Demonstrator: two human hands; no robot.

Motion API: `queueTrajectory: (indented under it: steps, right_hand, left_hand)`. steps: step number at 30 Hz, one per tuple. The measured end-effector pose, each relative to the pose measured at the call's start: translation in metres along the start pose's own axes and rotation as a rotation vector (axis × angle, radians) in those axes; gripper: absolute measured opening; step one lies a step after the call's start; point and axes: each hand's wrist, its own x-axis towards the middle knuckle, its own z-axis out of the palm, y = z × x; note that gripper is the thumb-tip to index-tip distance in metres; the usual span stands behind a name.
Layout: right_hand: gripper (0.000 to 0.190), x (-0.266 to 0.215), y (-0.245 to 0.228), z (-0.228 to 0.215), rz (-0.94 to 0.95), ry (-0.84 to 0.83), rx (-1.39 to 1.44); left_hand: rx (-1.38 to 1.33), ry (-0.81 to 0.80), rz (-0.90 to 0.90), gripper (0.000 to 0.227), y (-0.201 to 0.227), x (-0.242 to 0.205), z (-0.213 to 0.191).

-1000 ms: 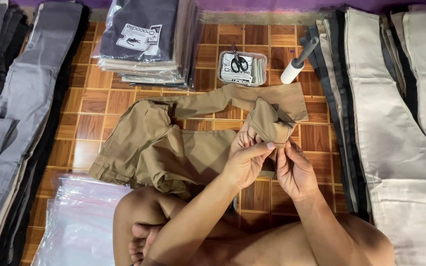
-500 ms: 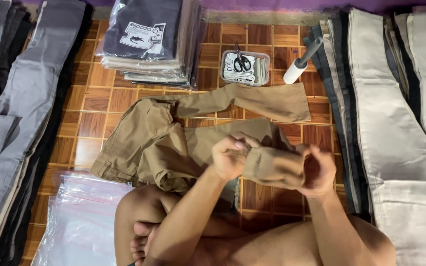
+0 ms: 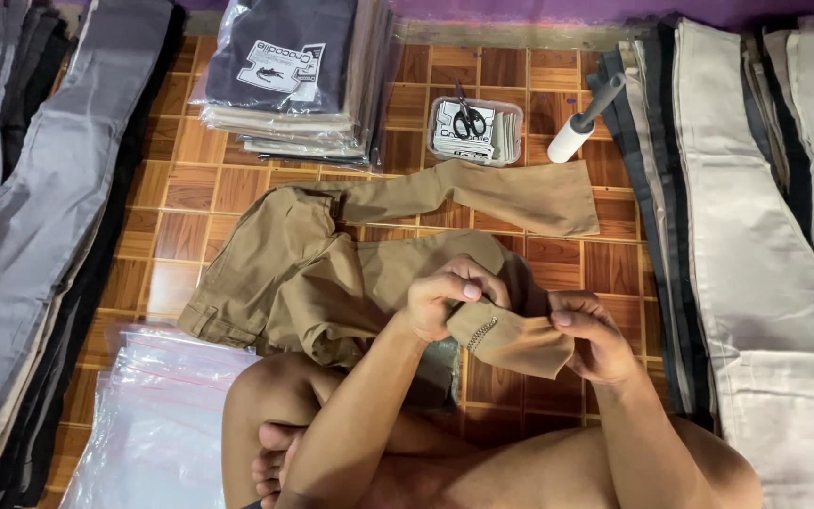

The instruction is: Unfolding a pair of pants, inspecting the seams, trimming loose threads with scissors, and folding them back up for packaging.

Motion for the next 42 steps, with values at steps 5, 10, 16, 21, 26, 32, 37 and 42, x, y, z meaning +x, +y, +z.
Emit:
queueTrajectory:
  steps: [5,10,16,21,26,32,37,42]
  right_hand:
    - [0.022,-0.001,0.005,-0.016,0.021,-0.033,0.040]
    - [0.031,0.030,-0.061,0.087,-0.018,-0.178,0.194]
    - [0.042,0.021,-0.030,0.041,-0.132,-0.062,0.234]
    - [0.015,0.020,-0.026,0.057,-0.156,0.230,-0.062]
    - [0.035,0.031,-0.057,0.106,-0.378,0.584,-1.069]
    - [0.036,0.029,-0.052,0.101,-0.580,0.414,-1.412]
    - [0.046,0.030,-0.057,0.111,-0.201,0.473,-1.433]
    - [0.044,0.025,-0.057,0.072,-0.049,0.468,-1.303]
  left_hand:
    - [0.000,0.011,0.034,0.047,-0.010,-0.002,-0.004]
    - [-0.159,0.123,0.146,0.059,0.015,0.001,0.033]
    - [0.020,0.241,0.104,0.068,0.023,0.009,0.034]
    - [0.314,0.460,0.129,0.051,0.028,0.009,0.045]
    - [1.348,0.707,0.261,0.028,0.025,0.002,0.042]
    - [1.829,0.313,-0.307,0.047,0.021,0.003,0.058]
    - [1.742,0.466,-0.401,0.037,0.020,0.006,0.039]
    - [1.551,0.688,-0.106,0.041,0.035,0.004,0.038]
